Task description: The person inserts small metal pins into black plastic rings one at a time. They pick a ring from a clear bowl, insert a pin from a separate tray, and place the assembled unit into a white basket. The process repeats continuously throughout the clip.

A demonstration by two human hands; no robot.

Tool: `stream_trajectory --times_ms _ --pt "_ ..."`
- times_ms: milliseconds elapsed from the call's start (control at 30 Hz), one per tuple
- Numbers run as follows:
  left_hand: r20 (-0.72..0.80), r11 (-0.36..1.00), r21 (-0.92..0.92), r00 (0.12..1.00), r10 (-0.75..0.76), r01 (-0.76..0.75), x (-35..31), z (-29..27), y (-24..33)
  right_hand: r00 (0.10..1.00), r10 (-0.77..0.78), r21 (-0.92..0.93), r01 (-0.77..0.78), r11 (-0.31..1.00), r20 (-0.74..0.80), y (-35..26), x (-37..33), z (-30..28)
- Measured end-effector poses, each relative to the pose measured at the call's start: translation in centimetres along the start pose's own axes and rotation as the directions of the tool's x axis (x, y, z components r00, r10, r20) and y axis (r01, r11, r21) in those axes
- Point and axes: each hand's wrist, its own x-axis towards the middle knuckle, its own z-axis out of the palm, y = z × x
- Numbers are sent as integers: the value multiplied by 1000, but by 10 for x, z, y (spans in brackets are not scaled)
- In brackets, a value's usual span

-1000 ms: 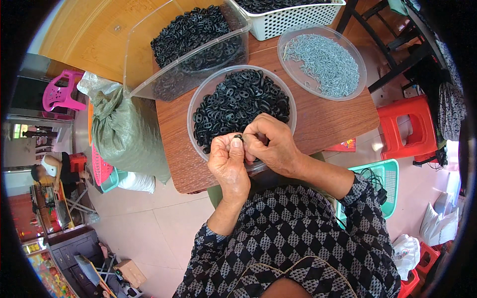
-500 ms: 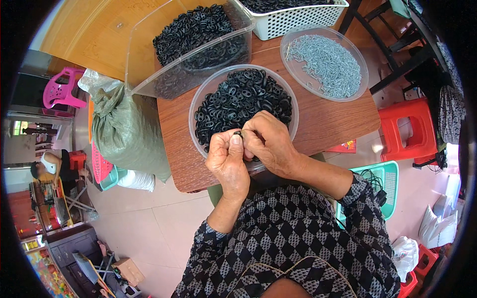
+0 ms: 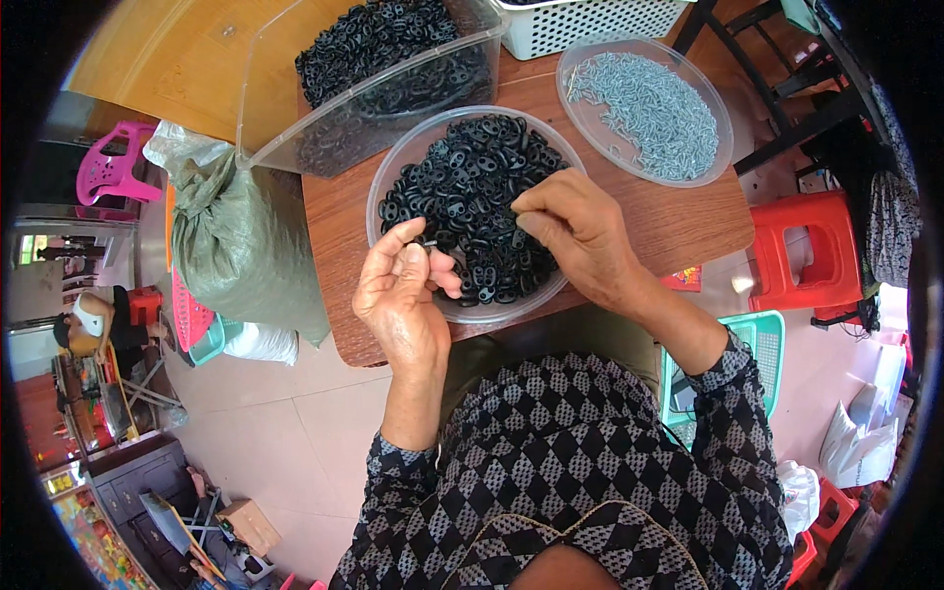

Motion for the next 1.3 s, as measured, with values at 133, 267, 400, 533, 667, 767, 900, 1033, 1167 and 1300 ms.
stream_trajectory --times_ms 133,267,400,533,667,767,900,1033,1167,1300 --pt "3 999 27 1000 -26 26 -3 -5 1 967 -163 -85 183 980 197 6 -8 3" --pt "-4 999 -28 999 -40 40 -4 -5 -4 891 -259 -166 339 926 372 3 -10 12" --pt "-11 1000 3 999 -31 31 -6 -7 -2 769 -354 -273 552 788 532 -12 0 21" --pt "-1 999 -14 999 -42 42 -7 -6 -4 725 -326 -274 576 770 607 -11 3 28" --pt "-1 999 -9 999 -51 51 -8 -4 -2 805 -343 -268 510 818 485 -6 3 26" --pt "20 998 -17 998 -68 68 -8 -1 -4 918 -178 -82 220 972 354 -3 5 15" --pt "46 994 -61 995 -89 92 -11 4 -2 888 280 359 -412 837 366 -11 11 3" --pt "85 993 -75 993 -80 86 -11 12 0 865 360 507 -498 704 349 -8 7 8" --pt "85 994 -61 993 -80 85 -12 13 0 861 366 588 -509 629 354 -10 4 12" --pt "81 998 -41 996 -45 48 -15 13 -3 821 403 603 -571 557 406 -10 4 12"
